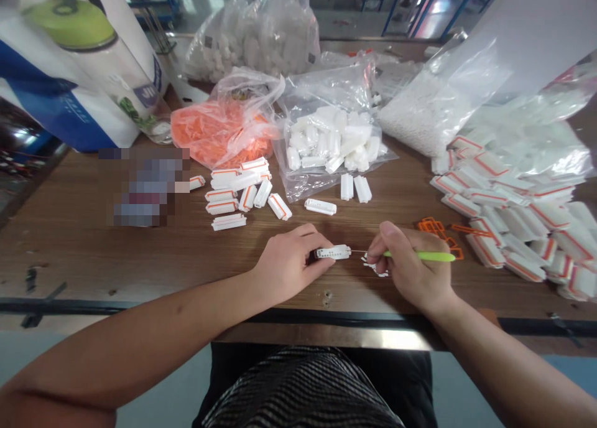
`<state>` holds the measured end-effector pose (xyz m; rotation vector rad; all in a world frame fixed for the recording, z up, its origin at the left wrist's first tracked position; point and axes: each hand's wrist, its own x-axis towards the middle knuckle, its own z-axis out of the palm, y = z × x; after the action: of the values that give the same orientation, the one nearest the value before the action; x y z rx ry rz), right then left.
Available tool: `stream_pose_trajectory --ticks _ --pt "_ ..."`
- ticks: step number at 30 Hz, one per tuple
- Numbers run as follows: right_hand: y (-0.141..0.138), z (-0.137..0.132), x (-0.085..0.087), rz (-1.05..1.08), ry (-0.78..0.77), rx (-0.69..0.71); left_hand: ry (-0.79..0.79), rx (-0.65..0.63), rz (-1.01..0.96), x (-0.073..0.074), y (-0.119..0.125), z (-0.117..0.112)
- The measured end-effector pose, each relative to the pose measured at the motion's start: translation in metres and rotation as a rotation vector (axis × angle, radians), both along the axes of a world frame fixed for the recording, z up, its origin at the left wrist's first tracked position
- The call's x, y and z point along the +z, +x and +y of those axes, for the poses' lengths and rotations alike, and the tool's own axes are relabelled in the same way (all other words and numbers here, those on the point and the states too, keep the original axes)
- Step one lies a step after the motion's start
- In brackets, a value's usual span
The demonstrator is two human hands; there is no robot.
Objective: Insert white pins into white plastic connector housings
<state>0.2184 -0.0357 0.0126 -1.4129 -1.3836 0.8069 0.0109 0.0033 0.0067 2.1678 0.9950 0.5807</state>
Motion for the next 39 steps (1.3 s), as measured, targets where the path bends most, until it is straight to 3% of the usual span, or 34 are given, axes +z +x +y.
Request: stream_pose_trajectory --ticks 8,14,21,27,39 --pt "-0.0038 0.0004 0.0027 -0.086 -0.015 0.037 0.006 -0.003 0.003 -0.0005 -0.0001 0.0004" --pt "-0.0013 -0.0005 -0.0004 -0.009 0.011 -0.016 0.004 -0.004 -0.013 -0.0005 0.0006 -0.0001" --pt "-0.0014 -0.0016 0.0026 -0.07 -0.006 -0.005 0.002 0.006 -0.014 -0.0008 0.0006 -0.0004" --pt "0.0005 -0.0037 -0.0014 0.007 0.041 0.007 -0.006 0.001 -0.015 -0.0014 0.0003 -0.0001" --pt "-0.0029 -0.0016 0.0045 -0.142 0.063 0.064 0.004 0.003 -0.003 -0.0002 0.0003 0.0002"
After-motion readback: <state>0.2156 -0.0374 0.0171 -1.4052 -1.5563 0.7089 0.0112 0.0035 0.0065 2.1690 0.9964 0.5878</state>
